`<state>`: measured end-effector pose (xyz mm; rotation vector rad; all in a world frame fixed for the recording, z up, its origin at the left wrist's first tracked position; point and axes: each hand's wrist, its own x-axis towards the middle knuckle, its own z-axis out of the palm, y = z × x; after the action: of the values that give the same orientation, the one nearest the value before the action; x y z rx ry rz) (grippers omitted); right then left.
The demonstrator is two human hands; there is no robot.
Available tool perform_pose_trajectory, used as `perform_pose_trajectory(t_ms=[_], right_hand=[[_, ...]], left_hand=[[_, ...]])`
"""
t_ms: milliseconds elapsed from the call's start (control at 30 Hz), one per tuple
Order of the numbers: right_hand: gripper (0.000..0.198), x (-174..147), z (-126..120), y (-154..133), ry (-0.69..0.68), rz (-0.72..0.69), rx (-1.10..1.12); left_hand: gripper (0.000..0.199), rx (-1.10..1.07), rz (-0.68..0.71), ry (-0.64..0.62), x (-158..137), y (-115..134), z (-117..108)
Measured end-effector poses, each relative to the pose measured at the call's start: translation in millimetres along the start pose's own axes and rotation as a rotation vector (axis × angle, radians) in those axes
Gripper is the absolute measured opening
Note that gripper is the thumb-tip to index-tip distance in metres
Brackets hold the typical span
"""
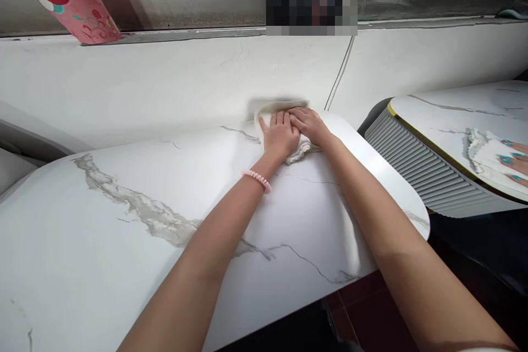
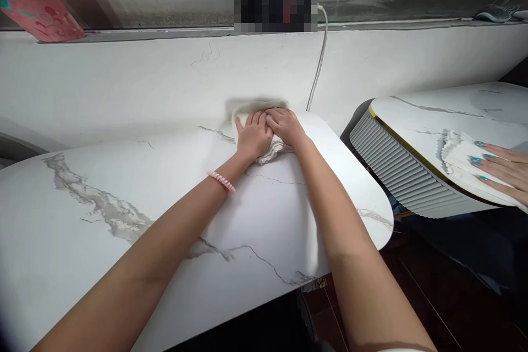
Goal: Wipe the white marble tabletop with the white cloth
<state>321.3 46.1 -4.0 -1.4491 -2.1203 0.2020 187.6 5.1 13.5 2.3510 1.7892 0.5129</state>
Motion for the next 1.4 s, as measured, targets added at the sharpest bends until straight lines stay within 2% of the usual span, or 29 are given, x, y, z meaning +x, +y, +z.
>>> perform_pose_trajectory(t_ms=[167, 433, 700, 833, 967, 1167, 1400], right_hand=[[0.046, -24, -10, 2, -0.051, -0.066, -0.032], [0.047, -90, -42, 4, -0.078, -0.106, -0.092], [0.050, -181, -80, 8, -0.058, -0.021, -0.116], [0.051, -215, -97, 12, -0.053, 0.056, -0.142], [0.053, -223, -106, 16, -0.063, 0.107, -0.167], [0.054, -217, -107, 22, -0.050, 0.144, -0.178], [0.051, -190, -103, 40, -0.027, 0.128, -0.174]], left_hand=[[0.060, 0.032, -0.010, -0.037, -22, 17, 0], [0.062, 0.033, 0.012, -0.048, -73, 63, 9], [0.060, -0.009, 0.147, 0.008, -135, 113, 17], [0.060, -0.036, 0.216, -0.006, -153, 134, 19], [0.060, -0.052, 0.218, 0.001, -153, 147, 23], [0.061, -0.080, 0.265, -0.014, -141, 146, 23], [0.060, -0.094, 0.242, -0.026, -112, 141, 25]])
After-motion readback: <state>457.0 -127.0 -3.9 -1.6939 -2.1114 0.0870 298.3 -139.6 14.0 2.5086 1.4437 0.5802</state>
